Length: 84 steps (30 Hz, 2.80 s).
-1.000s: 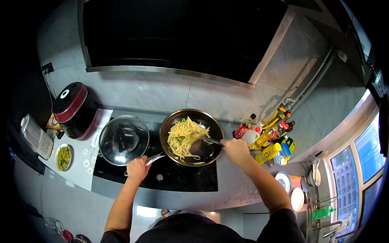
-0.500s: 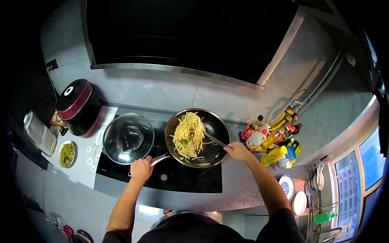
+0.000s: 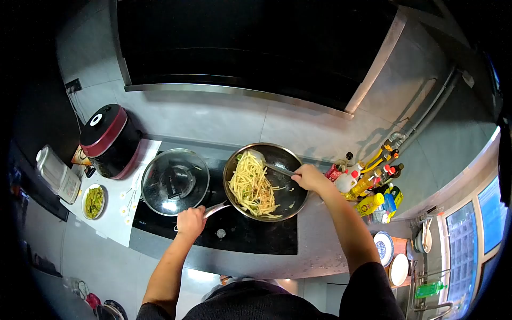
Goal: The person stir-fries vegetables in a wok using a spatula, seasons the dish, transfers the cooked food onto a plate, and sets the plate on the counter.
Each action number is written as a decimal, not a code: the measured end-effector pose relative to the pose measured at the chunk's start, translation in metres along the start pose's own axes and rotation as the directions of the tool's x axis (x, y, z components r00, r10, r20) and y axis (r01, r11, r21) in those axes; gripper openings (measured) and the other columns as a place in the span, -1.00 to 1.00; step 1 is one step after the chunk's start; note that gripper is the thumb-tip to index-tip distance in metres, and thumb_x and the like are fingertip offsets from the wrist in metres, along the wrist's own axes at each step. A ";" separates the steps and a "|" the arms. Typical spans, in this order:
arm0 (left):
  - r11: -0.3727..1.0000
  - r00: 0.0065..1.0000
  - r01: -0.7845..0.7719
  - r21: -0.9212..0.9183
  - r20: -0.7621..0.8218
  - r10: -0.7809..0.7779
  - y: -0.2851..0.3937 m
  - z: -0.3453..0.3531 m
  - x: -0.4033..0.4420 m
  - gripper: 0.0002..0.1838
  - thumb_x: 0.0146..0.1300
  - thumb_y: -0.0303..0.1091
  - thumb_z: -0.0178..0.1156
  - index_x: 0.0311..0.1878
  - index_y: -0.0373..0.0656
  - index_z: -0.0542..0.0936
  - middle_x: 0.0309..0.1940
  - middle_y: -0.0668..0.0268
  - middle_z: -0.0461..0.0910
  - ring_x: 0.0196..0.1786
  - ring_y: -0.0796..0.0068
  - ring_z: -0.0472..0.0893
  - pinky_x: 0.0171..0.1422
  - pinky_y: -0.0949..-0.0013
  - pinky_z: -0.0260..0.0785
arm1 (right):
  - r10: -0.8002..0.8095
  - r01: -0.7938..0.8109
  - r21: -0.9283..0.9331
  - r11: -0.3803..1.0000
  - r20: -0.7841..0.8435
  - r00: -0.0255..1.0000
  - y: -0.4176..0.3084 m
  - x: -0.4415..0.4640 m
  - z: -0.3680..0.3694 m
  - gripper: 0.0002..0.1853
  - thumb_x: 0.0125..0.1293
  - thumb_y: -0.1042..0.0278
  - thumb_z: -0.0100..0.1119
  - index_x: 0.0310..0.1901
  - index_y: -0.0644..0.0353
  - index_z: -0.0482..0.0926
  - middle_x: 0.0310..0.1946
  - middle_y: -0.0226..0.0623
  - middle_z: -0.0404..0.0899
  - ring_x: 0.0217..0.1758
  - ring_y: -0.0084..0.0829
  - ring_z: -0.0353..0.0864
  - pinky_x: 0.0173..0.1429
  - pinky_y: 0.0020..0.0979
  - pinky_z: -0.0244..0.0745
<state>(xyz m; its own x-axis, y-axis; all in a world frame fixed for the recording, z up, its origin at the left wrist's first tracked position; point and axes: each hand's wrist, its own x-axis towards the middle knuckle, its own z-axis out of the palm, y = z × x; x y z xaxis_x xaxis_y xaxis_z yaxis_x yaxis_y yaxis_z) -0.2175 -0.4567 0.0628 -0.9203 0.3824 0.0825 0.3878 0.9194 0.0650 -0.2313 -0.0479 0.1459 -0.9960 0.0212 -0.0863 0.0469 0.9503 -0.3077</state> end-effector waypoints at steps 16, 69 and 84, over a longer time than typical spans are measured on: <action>1.000 0.999 0.020 0.015 -0.030 -0.019 0.001 0.006 0.000 -0.82 0.13 -0.19 0.32 -0.30 -0.03 0.59 -0.48 0.17 0.66 -0.38 0.10 0.70 -0.29 0.12 0.56 | -0.228 0.181 -0.542 0.821 -0.019 0.974 -0.063 -0.171 -0.059 -0.59 0.20 0.49 0.02 0.10 0.00 0.58 -0.37 -0.21 0.64 -0.32 -0.21 0.70 -0.28 -0.22 0.60; 1.000 0.999 0.020 -0.022 -0.029 -0.020 -0.001 0.012 -0.001 -0.78 0.08 -0.19 0.36 -0.27 -0.06 0.60 -0.49 0.11 0.65 -0.40 0.06 0.69 -0.31 0.09 0.54 | 0.260 -0.326 -0.054 0.944 0.731 0.631 0.041 -0.071 -0.051 -0.50 0.32 -0.11 0.14 -0.11 0.25 0.65 -0.68 -0.29 0.47 -0.61 -0.48 0.51 -0.56 -0.38 0.36; 0.999 0.999 0.031 -0.015 -0.022 -0.032 0.000 0.009 0.000 -0.75 0.04 -0.19 0.39 -0.26 -0.06 0.60 -0.48 0.14 0.66 -0.39 0.08 0.69 -0.30 0.09 0.55 | 0.098 -0.098 0.052 0.994 0.008 0.995 0.002 -0.102 -0.018 -0.62 0.27 0.05 0.20 -0.41 0.27 0.68 -0.50 0.01 0.60 -0.43 -0.12 0.63 -0.23 -0.12 0.50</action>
<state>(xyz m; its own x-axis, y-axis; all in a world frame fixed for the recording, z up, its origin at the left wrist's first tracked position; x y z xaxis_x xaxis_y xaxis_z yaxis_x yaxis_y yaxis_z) -0.2177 -0.4557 0.0536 -0.9308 0.3509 0.1025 0.3595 0.9295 0.0825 -0.1313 -0.0423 0.1706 -0.9861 0.1115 -0.1231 0.1480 0.9264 -0.3462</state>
